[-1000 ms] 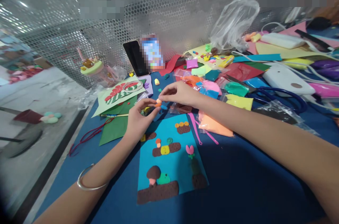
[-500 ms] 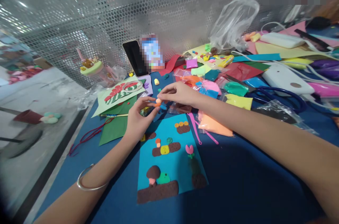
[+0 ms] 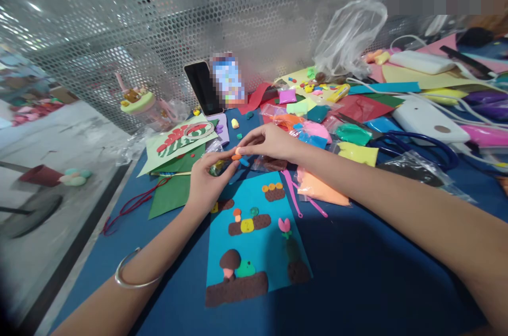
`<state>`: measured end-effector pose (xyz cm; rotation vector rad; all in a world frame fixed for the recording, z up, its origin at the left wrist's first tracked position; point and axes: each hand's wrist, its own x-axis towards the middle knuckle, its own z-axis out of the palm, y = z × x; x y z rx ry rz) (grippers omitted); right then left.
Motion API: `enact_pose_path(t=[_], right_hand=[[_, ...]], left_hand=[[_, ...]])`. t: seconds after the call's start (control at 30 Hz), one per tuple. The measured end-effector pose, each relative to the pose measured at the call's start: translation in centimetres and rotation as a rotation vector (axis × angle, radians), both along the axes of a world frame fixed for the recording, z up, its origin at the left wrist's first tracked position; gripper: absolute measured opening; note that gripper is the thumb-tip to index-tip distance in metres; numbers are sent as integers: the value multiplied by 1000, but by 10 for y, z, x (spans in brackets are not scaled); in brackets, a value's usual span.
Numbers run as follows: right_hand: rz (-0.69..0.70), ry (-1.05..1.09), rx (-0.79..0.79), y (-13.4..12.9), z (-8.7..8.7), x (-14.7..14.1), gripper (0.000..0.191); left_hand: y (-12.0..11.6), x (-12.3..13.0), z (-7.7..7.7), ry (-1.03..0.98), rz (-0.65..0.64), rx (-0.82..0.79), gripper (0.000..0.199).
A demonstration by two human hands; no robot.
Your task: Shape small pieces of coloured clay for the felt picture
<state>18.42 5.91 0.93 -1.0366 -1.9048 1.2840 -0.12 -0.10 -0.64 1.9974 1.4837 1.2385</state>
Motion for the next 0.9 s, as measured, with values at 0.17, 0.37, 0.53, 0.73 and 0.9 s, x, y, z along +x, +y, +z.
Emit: enact_pose_path(t=[0.17,0.37,0.53,0.73,0.9], right_hand=[[-8,11,7,0,0,1,28],[57,61,32,0,0,0,31],[61,33,51,-2,1,-1,29],[15,-19,66,-7,3,-5,25],[-14,75,100,-6,3,-8,19]], left_hand=[[1,1,-3,-80,-7,-67,25],[3,1,-5,-21,30,-103,10],[1,2,0,31,5,-94,4],[1,3,0,26,-1,-82,1],[2,1,-4,-6,1,-97,6]])
